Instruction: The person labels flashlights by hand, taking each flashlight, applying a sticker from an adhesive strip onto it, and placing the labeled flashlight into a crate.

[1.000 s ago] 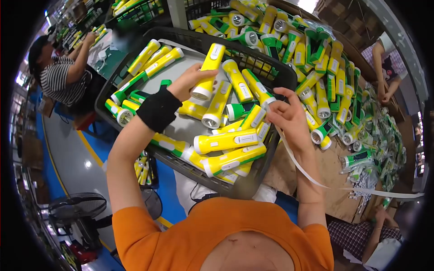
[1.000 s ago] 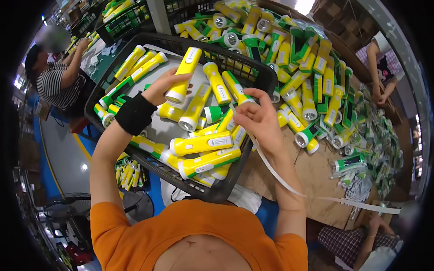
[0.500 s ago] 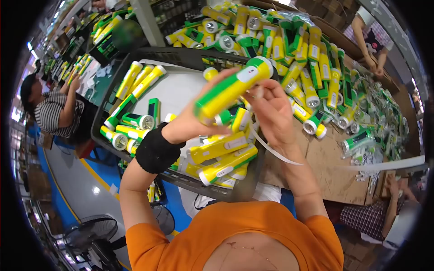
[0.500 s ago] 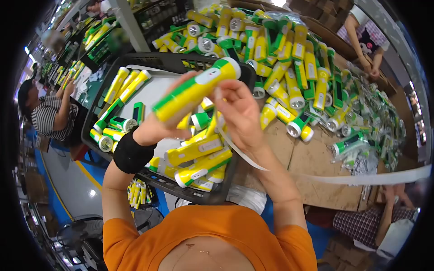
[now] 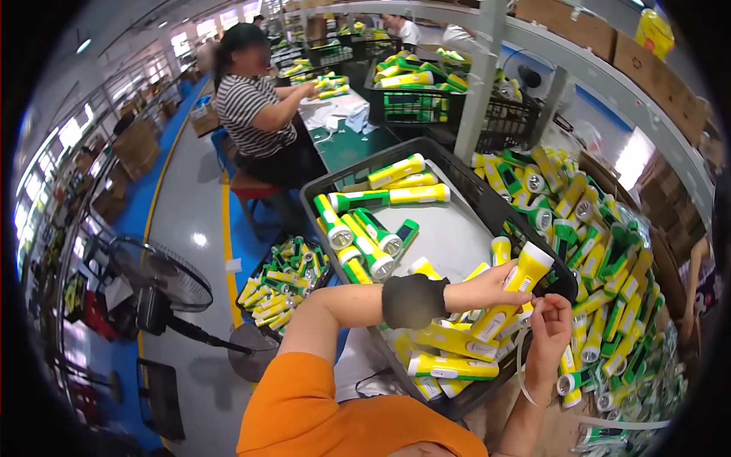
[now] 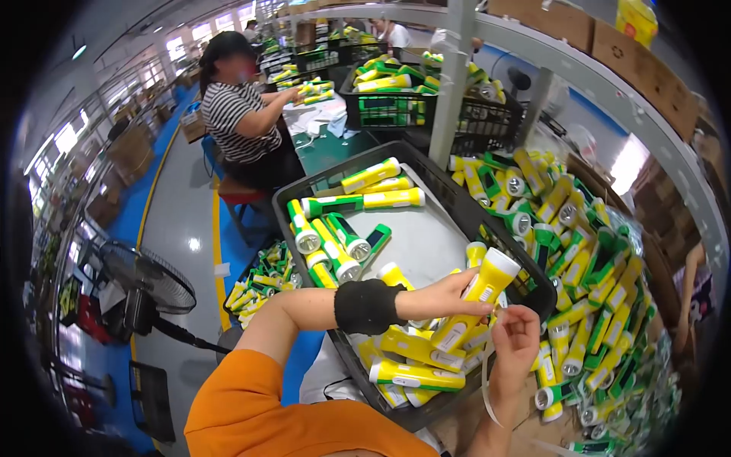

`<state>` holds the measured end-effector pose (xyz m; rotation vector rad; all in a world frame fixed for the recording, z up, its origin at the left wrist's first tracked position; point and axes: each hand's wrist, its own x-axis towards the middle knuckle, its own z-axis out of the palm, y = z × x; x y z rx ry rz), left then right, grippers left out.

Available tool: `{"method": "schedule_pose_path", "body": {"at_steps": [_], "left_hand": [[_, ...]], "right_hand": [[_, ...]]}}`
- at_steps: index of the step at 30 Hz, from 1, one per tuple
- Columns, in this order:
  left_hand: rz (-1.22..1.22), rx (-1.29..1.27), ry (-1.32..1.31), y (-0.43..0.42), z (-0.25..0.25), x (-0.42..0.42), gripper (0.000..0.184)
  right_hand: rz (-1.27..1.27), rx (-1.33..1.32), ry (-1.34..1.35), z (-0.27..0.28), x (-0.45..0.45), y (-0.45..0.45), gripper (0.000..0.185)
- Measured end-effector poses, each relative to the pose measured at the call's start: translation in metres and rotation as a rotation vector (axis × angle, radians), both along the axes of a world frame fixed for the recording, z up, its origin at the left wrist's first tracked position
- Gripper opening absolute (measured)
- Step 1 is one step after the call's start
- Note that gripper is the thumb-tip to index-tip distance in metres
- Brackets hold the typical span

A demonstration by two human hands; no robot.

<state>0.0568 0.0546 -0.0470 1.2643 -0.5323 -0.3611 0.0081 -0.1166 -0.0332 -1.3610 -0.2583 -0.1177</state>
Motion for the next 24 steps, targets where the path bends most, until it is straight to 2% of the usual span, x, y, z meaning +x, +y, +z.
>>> {"method": "schedule_pose_path", "body": {"at_steps": [4, 6, 9, 12, 14, 16, 18, 23, 24], "left_hand": [[0.091, 0.05, -0.017, 0.002, -0.016, 0.006, 0.045], [0.12, 0.007, 0.145, 0.003, -0.018, 0.006, 0.046], [0.009, -0.023, 0.15, 0.011, -0.011, 0.006, 0.047], [0.024, 0.017, 0.228, 0.013, -0.012, 0.009, 0.048], [0.12, 0.101, 0.068, 0.01, -0.019, 0.012, 0.048], [-0.028, 0.022, 0.08, 0.011, -0.018, 0.011, 0.048], [-0.03, -0.035, 0.12, 0.006, -0.022, 0.009, 0.046], [-0.014, 0.095, 0.039, 0.009, -0.015, 0.008, 0.072], [-0.028, 0.095, 0.044, 0.008, -0.018, 0.009, 0.072]], "right_hand": [[0.008, -0.057, -0.041, -0.005, 0.005, -0.004, 0.029], [-0.003, -0.047, -0.002, -0.006, 0.005, -0.003, 0.029], [0.02, -0.057, 0.019, -0.007, 0.007, -0.001, 0.031], [0.076, -0.011, 0.046, -0.015, 0.011, -0.002, 0.035], [0.045, -0.125, 0.089, -0.012, 0.014, -0.001, 0.04], [0.113, -0.04, 0.137, -0.011, 0.019, 0.001, 0.045], [0.162, -0.031, 0.14, -0.017, 0.025, -0.001, 0.042], [0.151, -0.024, 0.193, -0.018, 0.031, -0.005, 0.04], [0.137, -0.022, 0.199, -0.019, 0.032, -0.005, 0.04]]}}
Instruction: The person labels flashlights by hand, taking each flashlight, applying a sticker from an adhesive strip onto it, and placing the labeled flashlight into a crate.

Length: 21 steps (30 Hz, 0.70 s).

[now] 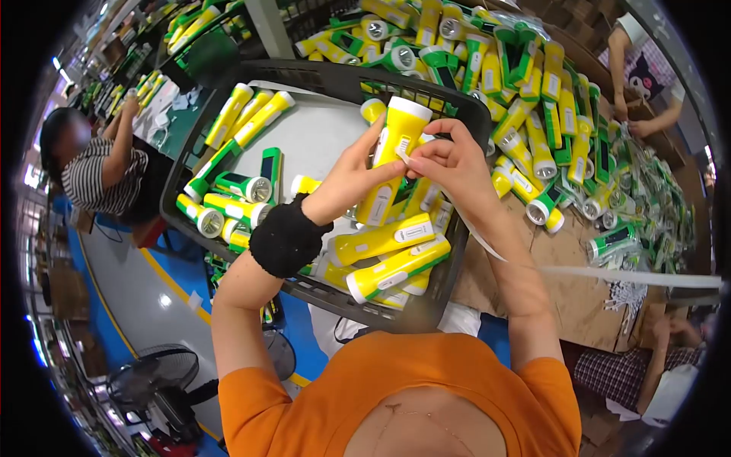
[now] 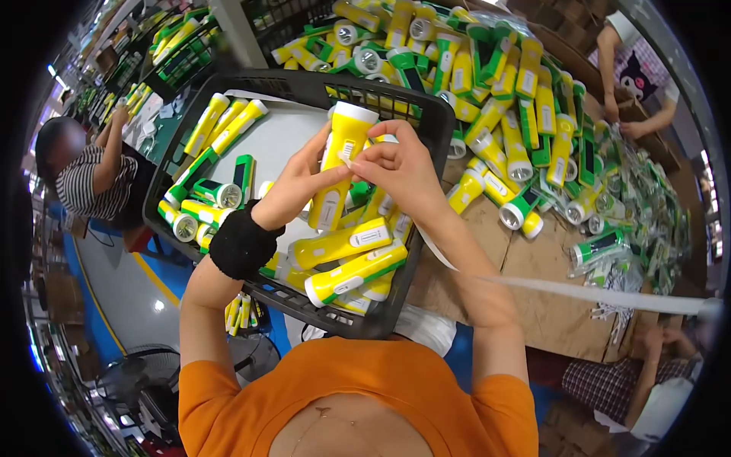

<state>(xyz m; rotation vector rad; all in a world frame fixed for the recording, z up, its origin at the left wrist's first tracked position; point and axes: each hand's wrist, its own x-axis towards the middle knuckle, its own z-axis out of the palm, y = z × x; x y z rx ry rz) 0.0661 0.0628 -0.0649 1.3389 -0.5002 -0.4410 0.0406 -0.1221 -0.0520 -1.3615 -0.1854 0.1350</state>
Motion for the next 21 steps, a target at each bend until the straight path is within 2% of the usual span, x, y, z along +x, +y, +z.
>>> {"method": "schedule_pose_path", "body": {"at_steps": [2, 7, 13, 15, 18, 21], "left_hand": [[0.074, 0.059, -0.124, -0.002, -0.003, 0.001, 0.073], [0.063, 0.086, -0.089, -0.001, 0.003, -0.004, 0.073], [0.157, 0.099, -0.129, -0.006, -0.005, 0.0, 0.06], [0.124, 0.027, -0.046, -0.004, -0.013, 0.004, 0.056], [0.153, 0.093, -0.101, -0.004, -0.012, 0.001, 0.055], [0.161, 0.049, -0.04, -0.004, -0.008, 0.0, 0.056]], "right_hand": [[-0.03, 0.0, 0.022, 0.0, 0.002, 0.0, 0.039], [-0.031, -0.012, 0.033, -0.002, 0.007, -0.001, 0.039], [-0.049, -0.04, 0.033, -0.002, 0.008, 0.006, 0.039], [-0.13, -0.12, 0.005, 0.002, 0.006, 0.01, 0.037], [-0.2, -0.232, -0.088, -0.003, 0.006, 0.014, 0.035], [-0.202, -0.178, -0.136, -0.003, 0.003, 0.017, 0.034]]}}
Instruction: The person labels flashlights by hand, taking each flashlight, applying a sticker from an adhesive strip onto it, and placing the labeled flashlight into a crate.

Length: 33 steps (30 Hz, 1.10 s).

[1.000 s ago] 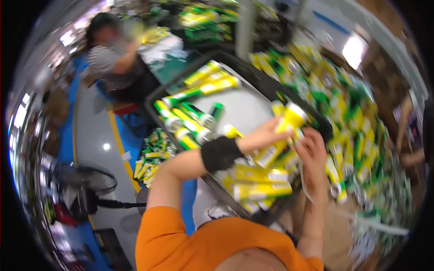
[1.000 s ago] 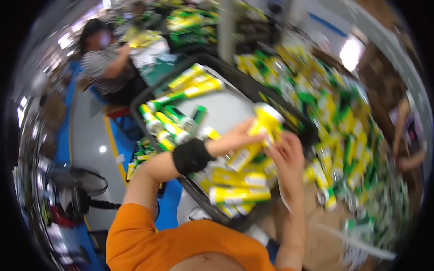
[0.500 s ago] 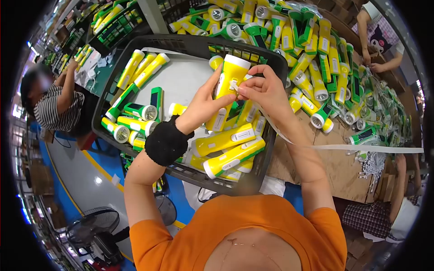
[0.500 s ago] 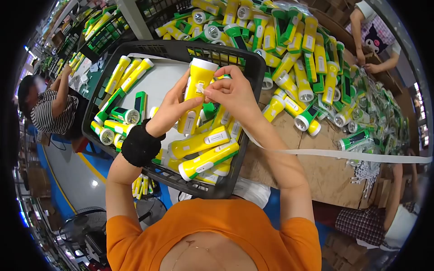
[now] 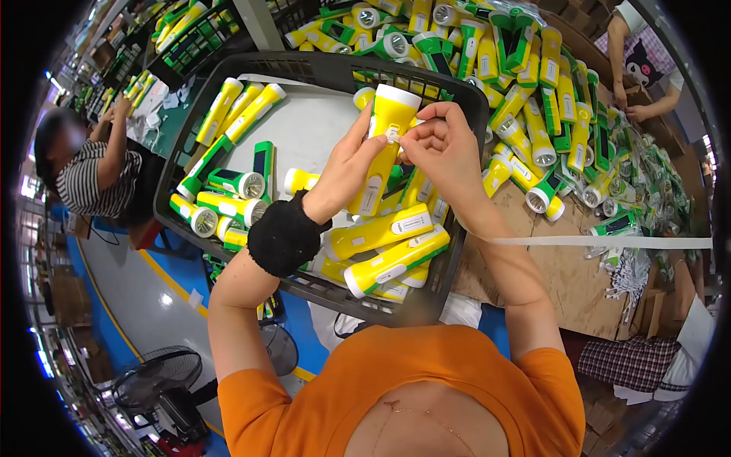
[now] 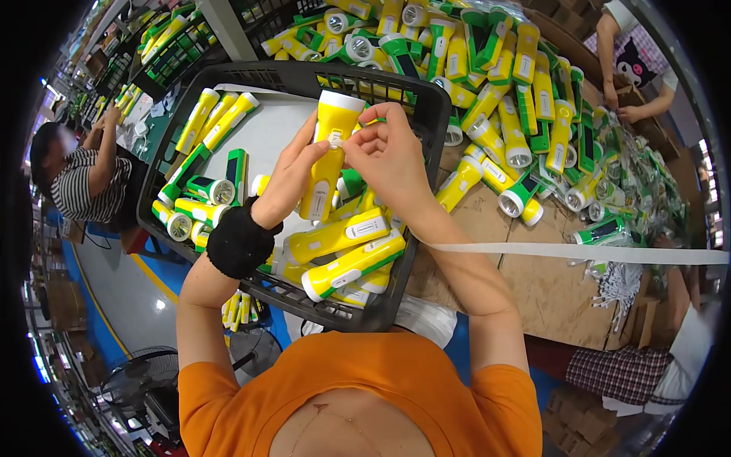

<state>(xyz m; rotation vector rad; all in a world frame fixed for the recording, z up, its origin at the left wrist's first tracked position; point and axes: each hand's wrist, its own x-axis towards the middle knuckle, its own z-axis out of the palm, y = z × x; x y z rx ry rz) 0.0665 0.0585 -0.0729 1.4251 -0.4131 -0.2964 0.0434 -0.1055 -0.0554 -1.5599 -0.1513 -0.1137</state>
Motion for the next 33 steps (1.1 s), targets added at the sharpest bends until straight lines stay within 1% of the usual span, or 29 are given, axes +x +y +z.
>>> {"method": "schedule_pose_path", "body": {"at_steps": [4, 7, 9, 13, 16, 18, 22, 24, 27, 31, 33], "left_hand": [[-0.011, 0.039, -0.075, 0.0, 0.007, -0.004, 0.059], [-0.034, 0.034, -0.014, -0.001, 0.014, -0.007, 0.063], [-0.054, 0.029, 0.066, 0.0, 0.016, -0.007, 0.063], [-0.058, -0.002, 0.044, 0.001, 0.015, -0.006, 0.063], [-0.054, -0.015, -0.029, 0.001, 0.007, -0.004, 0.063], [-0.06, 0.028, -0.045, 0.001, 0.003, -0.003, 0.063], [-0.017, 0.06, -0.028, -0.002, 0.005, -0.005, 0.063], [-0.034, 0.002, 0.049, -0.001, 0.008, -0.005, 0.061], [-0.077, -0.045, 0.032, 0.004, -0.001, 0.0, 0.059], [-0.075, -0.025, 0.02, 0.002, -0.001, -0.001, 0.059], [-0.075, -0.053, 0.059, 0.001, 0.003, -0.005, 0.06]], "right_hand": [[0.038, 0.02, -0.04, 0.003, -0.004, -0.001, 0.034], [0.091, -0.012, -0.085, 0.005, -0.004, -0.004, 0.034], [0.135, 0.017, -0.114, 0.009, -0.007, -0.005, 0.035], [0.125, 0.001, -0.072, 0.006, -0.001, -0.007, 0.036], [0.117, -0.006, -0.009, 0.003, 0.001, -0.008, 0.036], [0.111, -0.015, -0.005, 0.004, 0.001, -0.007, 0.036], [0.101, -0.03, -0.006, 0.003, 0.001, -0.005, 0.035], [0.107, -0.037, -0.045, 0.005, -0.001, -0.004, 0.035], [0.135, -0.002, -0.109, 0.008, -0.001, -0.005, 0.035], [0.141, -0.064, -0.107, 0.006, 0.002, -0.007, 0.035], [0.135, -0.082, -0.061, 0.006, 0.002, -0.006, 0.035]]}}
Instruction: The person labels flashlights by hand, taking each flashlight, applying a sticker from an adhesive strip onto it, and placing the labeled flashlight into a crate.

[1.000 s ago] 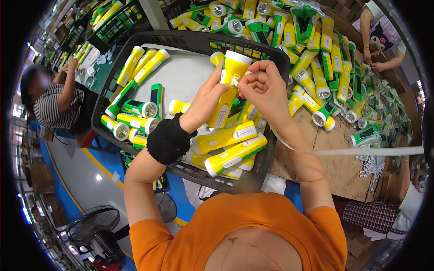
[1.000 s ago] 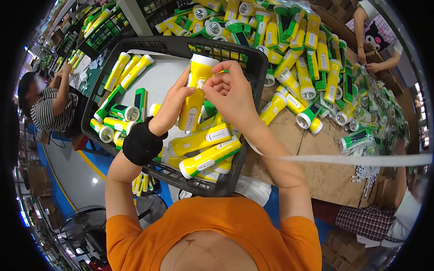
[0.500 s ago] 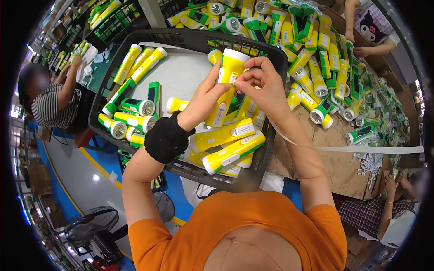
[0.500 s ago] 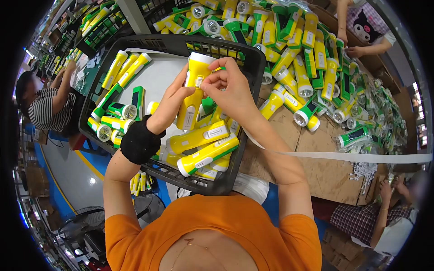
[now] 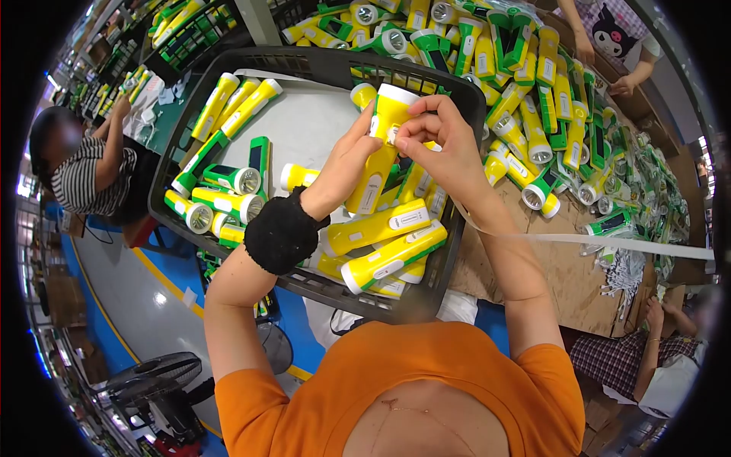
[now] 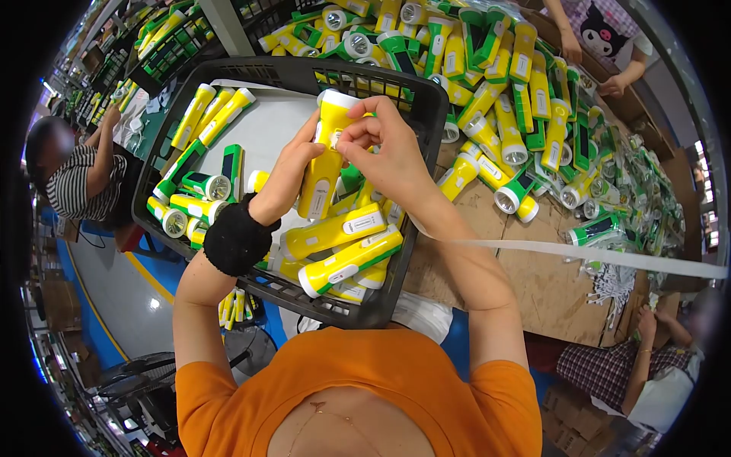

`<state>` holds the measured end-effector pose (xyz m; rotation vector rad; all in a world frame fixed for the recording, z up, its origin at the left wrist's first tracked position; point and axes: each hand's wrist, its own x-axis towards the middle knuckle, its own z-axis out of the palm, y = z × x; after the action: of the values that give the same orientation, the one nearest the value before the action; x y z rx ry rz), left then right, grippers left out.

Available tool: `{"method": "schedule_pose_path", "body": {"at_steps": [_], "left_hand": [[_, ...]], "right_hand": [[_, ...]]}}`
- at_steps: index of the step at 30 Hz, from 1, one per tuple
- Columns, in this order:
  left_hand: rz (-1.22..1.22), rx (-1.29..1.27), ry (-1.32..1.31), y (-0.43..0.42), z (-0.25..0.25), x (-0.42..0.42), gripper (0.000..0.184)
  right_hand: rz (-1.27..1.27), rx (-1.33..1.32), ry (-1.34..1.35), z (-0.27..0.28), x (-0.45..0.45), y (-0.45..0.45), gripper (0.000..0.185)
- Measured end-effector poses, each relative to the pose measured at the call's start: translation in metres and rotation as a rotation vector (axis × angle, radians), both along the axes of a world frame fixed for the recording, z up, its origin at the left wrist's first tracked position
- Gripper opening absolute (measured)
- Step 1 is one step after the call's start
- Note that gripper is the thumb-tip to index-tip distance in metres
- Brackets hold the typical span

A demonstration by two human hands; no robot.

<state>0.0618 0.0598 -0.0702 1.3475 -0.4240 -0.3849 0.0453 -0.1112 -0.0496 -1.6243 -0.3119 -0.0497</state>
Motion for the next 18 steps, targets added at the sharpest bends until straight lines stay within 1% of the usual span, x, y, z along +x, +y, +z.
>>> {"method": "schedule_pose_path", "body": {"at_steps": [10, 12, 16, 18], "left_hand": [[-0.014, 0.032, 0.012, 0.0002, -0.0043, 0.003, 0.061], [0.017, 0.07, -0.025, 0.0005, -0.0089, 0.0042, 0.061], [-0.004, 0.048, 0.012, 0.0013, -0.0057, 0.0046, 0.06], [-0.015, 0.018, 0.017, 0.0014, -0.0092, 0.0058, 0.06]], "right_hand": [[0.034, -0.018, -0.049, -0.0002, 0.0019, -0.0003, 0.036], [0.07, 0.028, -0.031, 0.0014, 0.0, -0.0002, 0.035], [0.069, 0.025, 0.0, -0.0002, 0.0023, -0.0006, 0.035], [0.055, -0.02, 0.0, -0.0068, 0.0068, -0.003, 0.035]]}}
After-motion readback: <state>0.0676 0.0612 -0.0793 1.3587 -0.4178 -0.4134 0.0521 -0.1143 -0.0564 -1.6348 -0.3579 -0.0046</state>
